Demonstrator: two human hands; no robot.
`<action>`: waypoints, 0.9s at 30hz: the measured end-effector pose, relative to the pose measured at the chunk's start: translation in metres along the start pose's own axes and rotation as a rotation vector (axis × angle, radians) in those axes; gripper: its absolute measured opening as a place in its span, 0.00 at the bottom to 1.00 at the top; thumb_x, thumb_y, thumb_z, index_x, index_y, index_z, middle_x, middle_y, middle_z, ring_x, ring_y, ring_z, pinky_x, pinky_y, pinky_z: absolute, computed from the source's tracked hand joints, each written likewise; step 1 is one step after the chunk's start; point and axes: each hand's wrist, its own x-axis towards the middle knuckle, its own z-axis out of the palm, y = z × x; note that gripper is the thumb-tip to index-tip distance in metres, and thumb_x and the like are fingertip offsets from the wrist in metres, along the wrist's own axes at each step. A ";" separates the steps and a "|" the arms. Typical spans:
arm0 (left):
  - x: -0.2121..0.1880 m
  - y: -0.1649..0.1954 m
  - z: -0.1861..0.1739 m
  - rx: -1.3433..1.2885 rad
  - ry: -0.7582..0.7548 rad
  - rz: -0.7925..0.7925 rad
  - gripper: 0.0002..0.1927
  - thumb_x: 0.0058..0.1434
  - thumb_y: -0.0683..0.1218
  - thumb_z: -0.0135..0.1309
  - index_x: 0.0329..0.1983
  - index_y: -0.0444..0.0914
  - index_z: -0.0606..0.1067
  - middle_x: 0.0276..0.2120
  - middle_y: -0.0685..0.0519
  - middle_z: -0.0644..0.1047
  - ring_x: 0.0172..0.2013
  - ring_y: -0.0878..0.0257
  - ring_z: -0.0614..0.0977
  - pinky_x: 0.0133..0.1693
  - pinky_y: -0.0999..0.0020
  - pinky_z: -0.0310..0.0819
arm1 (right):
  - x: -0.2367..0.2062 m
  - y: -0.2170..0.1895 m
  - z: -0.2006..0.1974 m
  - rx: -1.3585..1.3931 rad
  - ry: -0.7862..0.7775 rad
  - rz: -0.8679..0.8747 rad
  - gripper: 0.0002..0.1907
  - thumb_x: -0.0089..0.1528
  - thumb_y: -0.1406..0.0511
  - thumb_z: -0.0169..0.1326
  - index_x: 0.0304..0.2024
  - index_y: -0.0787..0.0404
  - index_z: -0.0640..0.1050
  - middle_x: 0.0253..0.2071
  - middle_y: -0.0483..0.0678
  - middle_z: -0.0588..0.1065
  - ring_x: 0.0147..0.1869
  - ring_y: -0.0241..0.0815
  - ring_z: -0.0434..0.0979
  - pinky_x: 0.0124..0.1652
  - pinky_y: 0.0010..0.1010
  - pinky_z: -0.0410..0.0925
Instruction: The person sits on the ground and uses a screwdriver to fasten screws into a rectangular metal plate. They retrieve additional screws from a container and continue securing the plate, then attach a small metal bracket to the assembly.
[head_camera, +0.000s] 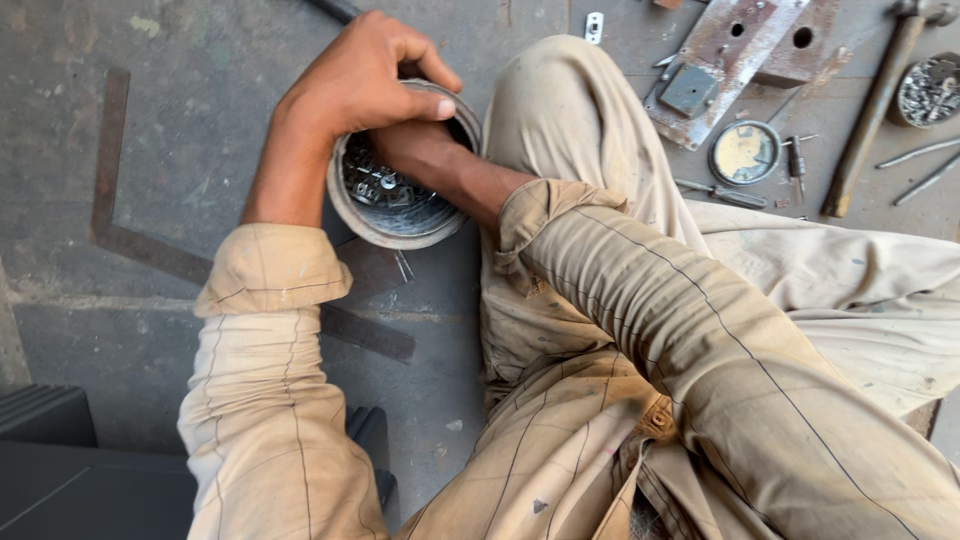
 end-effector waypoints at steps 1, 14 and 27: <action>0.000 0.001 -0.003 -0.008 -0.024 0.052 0.15 0.54 0.46 0.71 0.43 0.36 0.84 0.39 0.48 0.85 0.42 0.60 0.87 0.49 0.63 0.79 | -0.004 -0.001 -0.006 0.028 -0.039 -0.014 0.13 0.57 0.67 0.56 0.45 0.55 0.80 0.45 0.53 0.78 0.48 0.52 0.80 0.46 0.45 0.71; -0.033 -0.085 -0.019 -0.275 0.059 -0.234 0.07 0.73 0.45 0.61 0.44 0.36 0.81 0.52 0.46 0.81 0.51 0.58 0.82 0.62 0.60 0.75 | -0.223 0.021 -0.109 0.888 0.471 -0.074 0.13 0.68 0.67 0.58 0.54 0.56 0.74 0.47 0.44 0.77 0.46 0.40 0.82 0.46 0.33 0.75; 0.189 0.158 0.161 0.152 0.109 -0.042 0.21 0.62 0.53 0.62 0.57 0.41 0.77 0.54 0.46 0.79 0.51 0.53 0.81 0.53 0.56 0.72 | -0.472 0.167 -0.034 1.402 0.958 0.919 0.14 0.63 0.67 0.60 0.50 0.68 0.80 0.36 0.46 0.81 0.31 0.32 0.79 0.31 0.22 0.72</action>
